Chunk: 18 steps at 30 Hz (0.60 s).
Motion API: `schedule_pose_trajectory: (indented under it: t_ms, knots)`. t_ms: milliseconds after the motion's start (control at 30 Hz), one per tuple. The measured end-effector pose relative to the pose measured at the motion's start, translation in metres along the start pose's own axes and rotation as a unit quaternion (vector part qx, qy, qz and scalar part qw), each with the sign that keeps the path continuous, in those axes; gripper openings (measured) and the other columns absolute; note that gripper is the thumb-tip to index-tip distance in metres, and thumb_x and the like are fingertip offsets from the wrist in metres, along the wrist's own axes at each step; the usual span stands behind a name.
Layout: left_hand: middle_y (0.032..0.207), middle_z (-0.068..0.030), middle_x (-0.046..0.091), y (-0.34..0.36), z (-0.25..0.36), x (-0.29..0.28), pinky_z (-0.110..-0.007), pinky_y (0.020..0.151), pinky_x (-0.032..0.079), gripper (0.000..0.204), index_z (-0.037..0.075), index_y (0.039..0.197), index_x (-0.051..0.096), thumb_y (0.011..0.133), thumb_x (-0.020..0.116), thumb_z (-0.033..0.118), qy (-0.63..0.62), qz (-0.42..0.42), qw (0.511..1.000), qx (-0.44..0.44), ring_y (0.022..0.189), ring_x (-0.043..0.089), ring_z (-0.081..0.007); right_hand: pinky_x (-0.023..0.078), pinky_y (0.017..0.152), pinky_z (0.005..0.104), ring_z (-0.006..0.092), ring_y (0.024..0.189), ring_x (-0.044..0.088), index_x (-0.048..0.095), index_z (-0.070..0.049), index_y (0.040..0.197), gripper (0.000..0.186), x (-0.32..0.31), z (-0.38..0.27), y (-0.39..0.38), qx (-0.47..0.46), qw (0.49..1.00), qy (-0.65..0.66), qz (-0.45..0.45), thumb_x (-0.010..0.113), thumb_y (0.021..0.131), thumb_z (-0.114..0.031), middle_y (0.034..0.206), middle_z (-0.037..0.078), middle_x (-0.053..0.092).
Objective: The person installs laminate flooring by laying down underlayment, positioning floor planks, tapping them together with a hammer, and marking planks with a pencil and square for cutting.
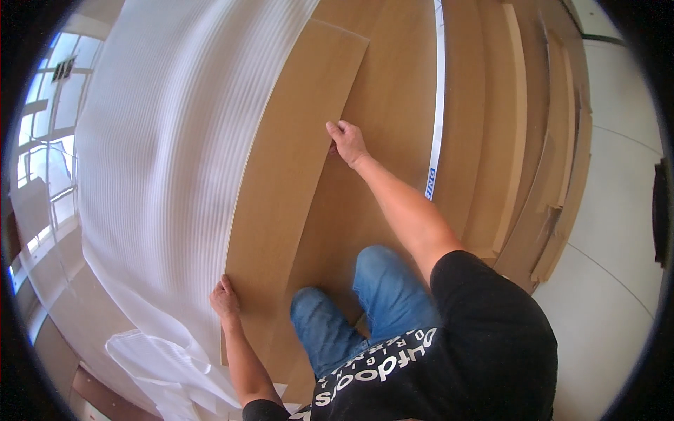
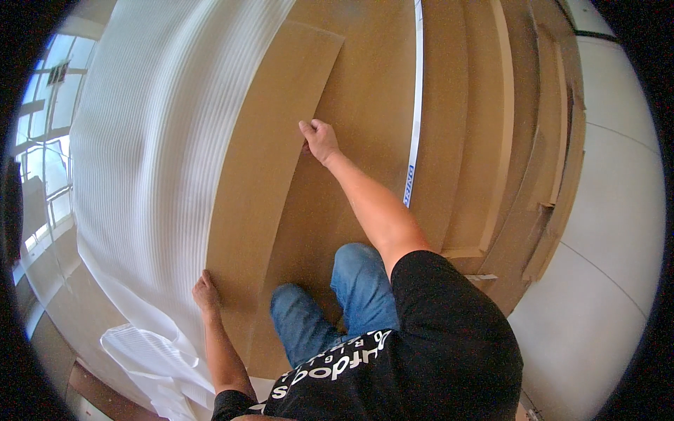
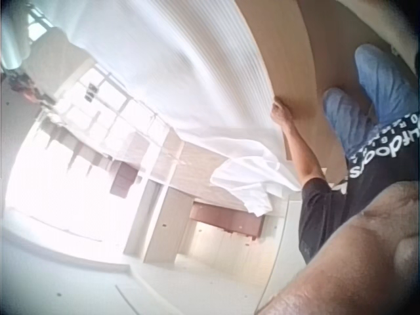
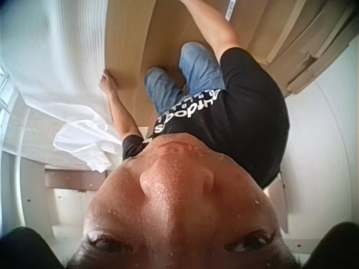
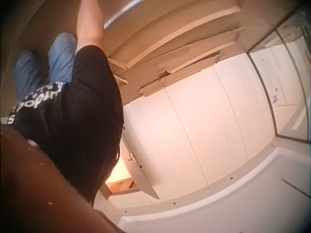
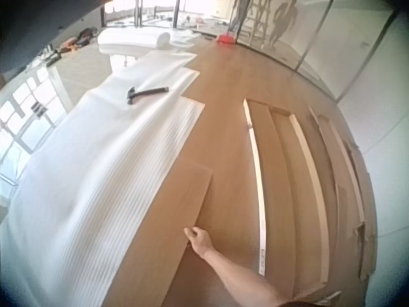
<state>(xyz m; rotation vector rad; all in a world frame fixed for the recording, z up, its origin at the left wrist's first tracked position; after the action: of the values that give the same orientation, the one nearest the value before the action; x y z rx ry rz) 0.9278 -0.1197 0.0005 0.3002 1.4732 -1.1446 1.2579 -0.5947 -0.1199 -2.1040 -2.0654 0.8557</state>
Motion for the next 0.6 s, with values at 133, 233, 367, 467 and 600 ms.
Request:
schedule_pose_trajectory:
  t_ms: [133, 233, 367, 467, 600]
  knots:
    - [0.069, -0.0241, 0.065, -0.001, 0.002, -0.011, -0.055, 0.067, 0.048, 0.069, 0.0, 0.078, 0.071, 0.107, 0.041, 0.055, 0.016, -0.029, 0.999, -0.017, 0.07, 0.064, -0.0463, 0.042, 0.063, 0.0363, 0.0134, 0.067, 0.042, 0.051, 0.0, 0.076, 0.053, 0.011, -0.004, -0.004, 0.011, 0.998, 0.064, 0.0, 0.064, 0.101, -0.045, 0.067, 0.005, 0.048]
    - [0.066, -0.0231, 0.064, -0.002, 0.004, -0.017, -0.054, 0.066, 0.047, 0.07, -0.001, 0.076, 0.07, 0.107, 0.042, 0.056, 0.016, -0.014, 0.999, -0.029, 0.068, 0.062, -0.0453, 0.043, 0.061, 0.0364, 0.0134, 0.064, 0.046, 0.052, 0.0, 0.077, 0.053, 0.01, -0.004, -0.003, 0.006, 0.997, 0.071, 0.009, 0.064, 0.102, -0.045, 0.064, 0.005, 0.047]
    - [0.066, -0.0231, 0.064, -0.005, 0.011, -0.031, -0.054, 0.066, 0.047, 0.071, -0.001, 0.076, 0.07, 0.107, 0.041, 0.057, 0.017, -0.023, 0.998, -0.054, 0.067, 0.062, -0.0447, 0.05, 0.058, 0.0376, 0.0189, 0.054, 0.061, 0.058, 0.001, 0.078, 0.053, 0.005, -0.02, -0.005, 0.035, 0.999, -0.023, 0.005, 0.062, 0.102, -0.046, 0.061, 0.007, 0.059]
    - [0.068, -0.0235, 0.064, -0.009, 0.01, -0.027, -0.053, 0.066, 0.046, 0.072, 0.0, 0.078, 0.071, 0.106, 0.04, 0.058, 0.001, -0.036, 0.996, -0.082, 0.066, 0.061, -0.0446, 0.054, 0.059, 0.0373, 0.023, 0.051, 0.066, 0.063, 0.002, 0.078, 0.055, -0.013, -0.044, -0.002, 0.076, 0.988, -0.111, -0.077, 0.061, 0.102, -0.048, 0.063, 0.01, 0.066]
    - [0.074, -0.0227, 0.068, 0.002, 0.008, 0.009, -0.054, 0.067, 0.048, 0.072, 0.002, 0.08, 0.074, 0.106, 0.039, 0.06, 0.039, -0.014, 0.996, -0.082, 0.071, 0.063, -0.0456, 0.054, 0.055, 0.0319, 0.0161, 0.053, 0.065, 0.067, -0.001, 0.076, 0.054, -0.022, -0.048, 0.009, 0.198, 0.961, -0.142, -0.128, 0.066, 0.099, -0.05, 0.063, 0.009, 0.068]
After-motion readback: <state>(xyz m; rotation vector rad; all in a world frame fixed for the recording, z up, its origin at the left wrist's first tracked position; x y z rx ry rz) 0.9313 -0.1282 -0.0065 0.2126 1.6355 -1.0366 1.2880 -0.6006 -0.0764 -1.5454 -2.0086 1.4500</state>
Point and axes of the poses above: each hand's wrist, its own y-axis towards the middle knuckle, its own x-axis out of the palm, z = x × y, the point moved 5 cm from there along y, towards the middle knuckle
